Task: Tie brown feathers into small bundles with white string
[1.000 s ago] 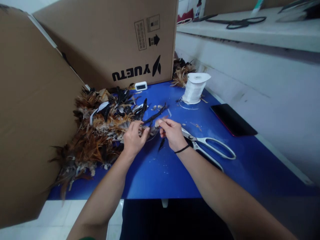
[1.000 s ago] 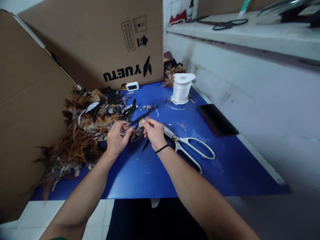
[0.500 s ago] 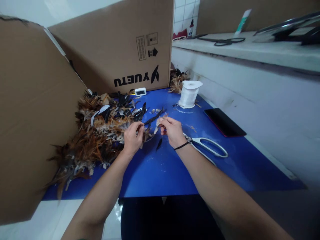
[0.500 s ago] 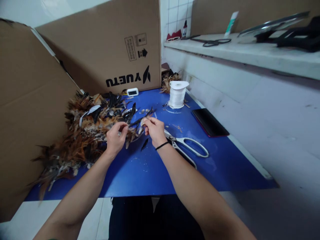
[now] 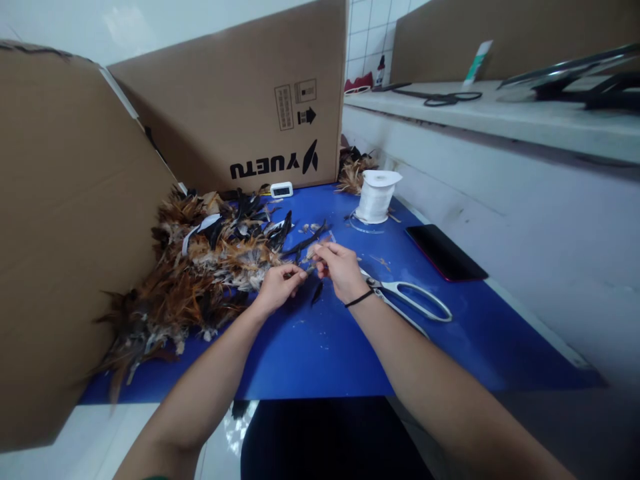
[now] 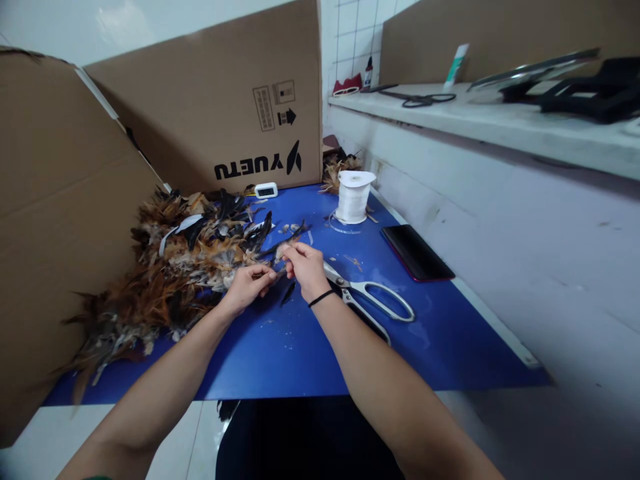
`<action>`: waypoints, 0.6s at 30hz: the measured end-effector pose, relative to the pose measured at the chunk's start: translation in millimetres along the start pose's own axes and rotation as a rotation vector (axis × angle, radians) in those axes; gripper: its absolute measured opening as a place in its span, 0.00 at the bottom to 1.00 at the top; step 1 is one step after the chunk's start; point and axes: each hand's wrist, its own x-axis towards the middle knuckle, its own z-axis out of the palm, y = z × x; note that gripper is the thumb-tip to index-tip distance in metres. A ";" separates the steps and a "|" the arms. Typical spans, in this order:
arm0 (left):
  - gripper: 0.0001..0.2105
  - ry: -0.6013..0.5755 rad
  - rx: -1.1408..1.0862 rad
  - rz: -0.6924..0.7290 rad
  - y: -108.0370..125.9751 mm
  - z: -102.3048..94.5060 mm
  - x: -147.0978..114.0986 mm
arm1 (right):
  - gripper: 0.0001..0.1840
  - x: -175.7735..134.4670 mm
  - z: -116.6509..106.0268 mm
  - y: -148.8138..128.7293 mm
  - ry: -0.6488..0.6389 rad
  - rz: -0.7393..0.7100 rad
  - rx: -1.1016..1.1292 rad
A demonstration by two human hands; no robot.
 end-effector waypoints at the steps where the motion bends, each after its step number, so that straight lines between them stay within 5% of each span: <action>1: 0.12 0.020 -0.018 -0.001 0.5 0.2 0.2 | 0.09 0.5 -0.4 -0.8 0.012 -0.001 0.008; 7: 0.16 0.173 -0.159 -0.051 11.0 2.6 -1.0 | 0.08 -1.2 -0.9 -3.0 -0.027 0.048 0.033; 10: 0.21 0.066 -0.195 -0.092 12.8 4.6 -2.8 | 0.08 -3.6 -0.8 -1.5 -0.081 0.088 0.051; 14: 0.16 -0.073 -0.254 -0.086 9.3 7.1 -4.1 | 0.09 -4.8 -1.0 1.8 -0.112 0.120 0.061; 18: 0.13 -0.083 -0.239 -0.090 5.7 7.1 -3.6 | 0.09 -4.9 -0.5 3.4 -0.117 0.144 0.055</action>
